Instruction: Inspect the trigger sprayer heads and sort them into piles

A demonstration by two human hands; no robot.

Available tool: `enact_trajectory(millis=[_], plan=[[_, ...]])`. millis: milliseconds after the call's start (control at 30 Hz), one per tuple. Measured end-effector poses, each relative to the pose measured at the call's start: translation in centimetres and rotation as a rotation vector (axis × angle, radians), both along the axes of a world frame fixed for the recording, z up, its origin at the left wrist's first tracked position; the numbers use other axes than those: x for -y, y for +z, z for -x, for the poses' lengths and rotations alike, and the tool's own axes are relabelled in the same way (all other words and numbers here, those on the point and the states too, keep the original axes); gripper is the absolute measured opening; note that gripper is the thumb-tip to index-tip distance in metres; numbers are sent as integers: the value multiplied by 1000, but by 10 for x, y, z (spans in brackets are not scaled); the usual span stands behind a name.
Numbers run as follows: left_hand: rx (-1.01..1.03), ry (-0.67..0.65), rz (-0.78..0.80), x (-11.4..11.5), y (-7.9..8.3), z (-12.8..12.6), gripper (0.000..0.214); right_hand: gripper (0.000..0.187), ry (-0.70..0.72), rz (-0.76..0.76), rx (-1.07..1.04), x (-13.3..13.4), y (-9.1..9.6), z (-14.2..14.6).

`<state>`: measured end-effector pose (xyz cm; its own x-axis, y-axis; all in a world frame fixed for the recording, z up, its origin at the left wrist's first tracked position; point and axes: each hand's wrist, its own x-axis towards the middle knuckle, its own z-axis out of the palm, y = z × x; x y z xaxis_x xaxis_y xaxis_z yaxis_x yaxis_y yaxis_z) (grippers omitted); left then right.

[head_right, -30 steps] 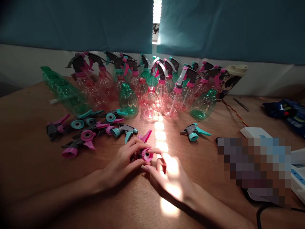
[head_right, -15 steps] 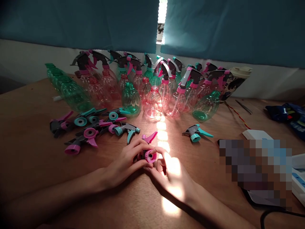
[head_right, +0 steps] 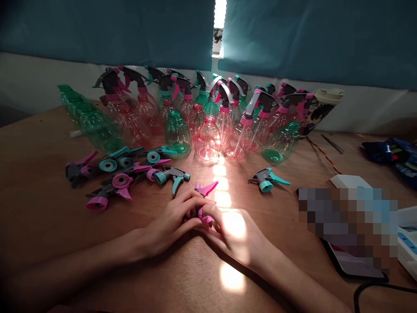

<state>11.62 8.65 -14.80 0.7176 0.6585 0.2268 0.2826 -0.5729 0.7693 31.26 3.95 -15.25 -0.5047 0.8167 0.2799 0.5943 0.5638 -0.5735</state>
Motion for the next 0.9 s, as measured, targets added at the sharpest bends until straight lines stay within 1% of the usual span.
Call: enact_trajectory(millis=[67,167,267,400,500,600,667,700,800,900], plan=[[2,6,-1,0,0,0,28,18,9,-111,24,-2,-4,0],[-8,22,7,1,3,-1,28,19,-31,-294,79,-4,-11,0],[-29,36,28,1,7,-3,26,21,-81,-390,147,-6,-14,0],[-35,36,13,0,7,-4,25,26,-93,-401,182,-4,-13,1],[-55,47,-11,0,6,-5,24,31,-140,-330,184,-3,-9,0],[-66,104,-24,0,6,-3,22,38,-256,-215,201,-5,-9,-8],[-68,139,-31,0,7,-1,20,40,-334,-220,214,-8,-10,-15],[-72,147,-34,0,7,0,20,40,-347,-239,211,-9,-10,-18],[-81,130,-40,0,6,1,24,38,-321,-293,110,-8,-8,-18],[-56,109,-26,-1,5,1,27,28,-205,-256,-2,-5,-1,-10]])
